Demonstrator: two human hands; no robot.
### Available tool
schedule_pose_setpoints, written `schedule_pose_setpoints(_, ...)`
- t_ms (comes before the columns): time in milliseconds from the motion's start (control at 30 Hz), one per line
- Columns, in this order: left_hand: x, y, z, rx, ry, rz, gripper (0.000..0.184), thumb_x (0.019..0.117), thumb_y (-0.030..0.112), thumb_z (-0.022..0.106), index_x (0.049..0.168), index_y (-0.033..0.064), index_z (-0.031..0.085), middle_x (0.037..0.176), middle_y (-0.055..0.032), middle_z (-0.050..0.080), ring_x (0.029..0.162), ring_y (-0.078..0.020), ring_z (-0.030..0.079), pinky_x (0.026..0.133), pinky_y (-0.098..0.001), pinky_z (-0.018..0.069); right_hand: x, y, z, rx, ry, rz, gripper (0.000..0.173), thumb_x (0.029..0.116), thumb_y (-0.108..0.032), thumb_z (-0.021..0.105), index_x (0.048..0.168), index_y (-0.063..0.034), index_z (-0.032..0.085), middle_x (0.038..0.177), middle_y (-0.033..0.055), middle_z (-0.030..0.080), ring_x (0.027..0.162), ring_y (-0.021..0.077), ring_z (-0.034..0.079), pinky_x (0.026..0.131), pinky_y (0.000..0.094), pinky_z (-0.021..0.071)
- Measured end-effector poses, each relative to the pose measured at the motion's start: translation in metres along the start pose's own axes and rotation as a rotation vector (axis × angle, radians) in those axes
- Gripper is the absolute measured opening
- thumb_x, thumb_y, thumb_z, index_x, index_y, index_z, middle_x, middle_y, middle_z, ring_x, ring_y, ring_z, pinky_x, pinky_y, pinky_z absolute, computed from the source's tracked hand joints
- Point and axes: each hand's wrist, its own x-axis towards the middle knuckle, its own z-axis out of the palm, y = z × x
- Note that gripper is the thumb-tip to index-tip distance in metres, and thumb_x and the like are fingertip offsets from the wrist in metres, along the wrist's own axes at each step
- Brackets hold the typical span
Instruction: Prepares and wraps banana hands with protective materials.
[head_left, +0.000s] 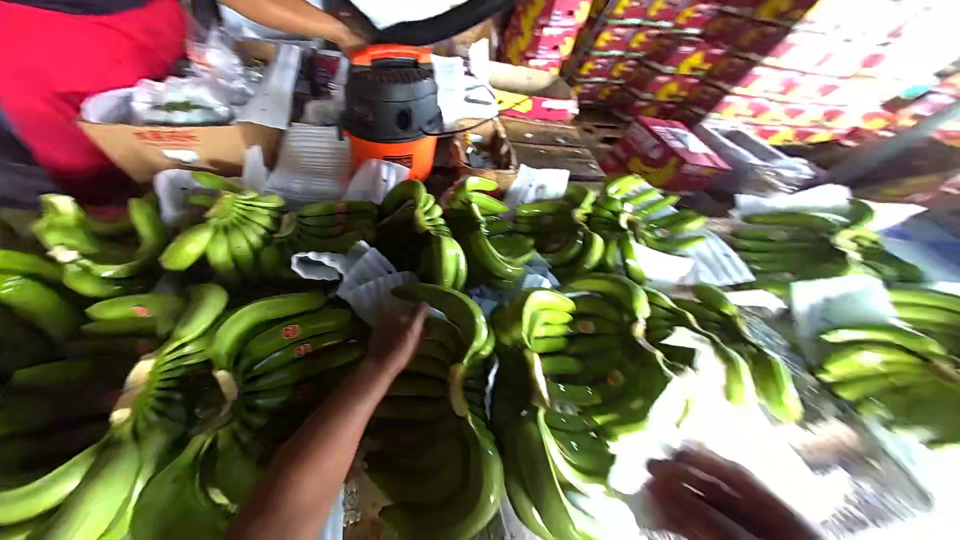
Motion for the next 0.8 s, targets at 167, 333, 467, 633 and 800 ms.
schedule_pose_setpoints(167, -0.042, 0.066, -0.035, -0.466, 0.157, 0.346, 0.016, 0.0916, 0.016, 0.073, 0.104, 0.008, 0.08, 0.112, -0.0117, 0.074, 0.11, -0.0274, 0.069, 0.1, -0.0515, 0.0515, 0.024, 0.027, 0.072, -0.064, 0.142, 0.09, 0.054, 0.0859, 0.008, 0.066, 0.138, 0.0006, 0.057, 0.114, 0.0081, 0.074, 0.079, 0.0162, 0.074, 0.063, 0.0329, 0.0637)
schedule_pose_setpoints(333, -0.096, 0.115, -0.023, -0.431, 0.349, 0.707, 0.009, 0.0889, 0.015, 0.073, 0.093, 0.0181, 0.08, 0.097, -0.0007, 0.074, 0.098, -0.0174, 0.07, 0.108, -0.0514, 0.0445, 0.014, 0.03, 0.096, -0.047, 0.067, 0.129, 0.052, 0.0862, 0.007, 0.063, 0.138, 0.0027, 0.057, 0.104, 0.0063, 0.075, 0.083, 0.0137, 0.073, 0.07, 0.0319, 0.0629)
schedule_pose_setpoints(467, -0.108, 0.11, -0.013, -0.363, 0.469, 0.797, 0.016, 0.0973, 0.012, 0.059, 0.087, 0.0197, 0.068, 0.1, 0.0007, 0.069, 0.104, -0.0161, 0.064, 0.116, -0.0479, 0.0336, 0.001, 0.03, 0.093, 0.09, -0.035, 0.184, 0.055, 0.0879, 0.004, 0.054, 0.143, 0.0033, 0.052, 0.121, 0.0069, 0.07, 0.104, 0.0129, 0.069, 0.091, 0.0332, 0.0586)
schedule_pose_setpoints(633, -0.105, 0.088, -0.015, -0.748, 0.165, 0.753, 0.013, 0.1016, 0.007, 0.058, 0.097, 0.0022, 0.069, 0.106, -0.0117, 0.071, 0.112, -0.0209, 0.066, 0.106, -0.0353, 0.0496, 0.0, 0.035, 0.083, 0.264, 0.271, 0.29, 0.035, 0.1073, -0.011, 0.038, 0.131, 0.0013, 0.06, 0.117, 0.0073, 0.071, 0.102, 0.0145, 0.07, 0.091, 0.0325, 0.0577)
schedule_pose_setpoints(800, -0.05, 0.008, -0.006, -0.144, -0.33, 0.305, 0.026, 0.1017, 0.002, 0.051, 0.119, -0.0008, 0.071, 0.12, -0.0242, 0.069, 0.12, -0.0408, 0.063, 0.107, -0.0538, 0.0473, 0.002, 0.043, 0.067, 0.245, 0.325, 0.233, 0.045, 0.0885, 0.012, 0.055, 0.131, -0.0021, 0.059, 0.107, 0.0068, 0.068, 0.08, 0.0145, 0.069, 0.065, 0.0293, 0.0612)
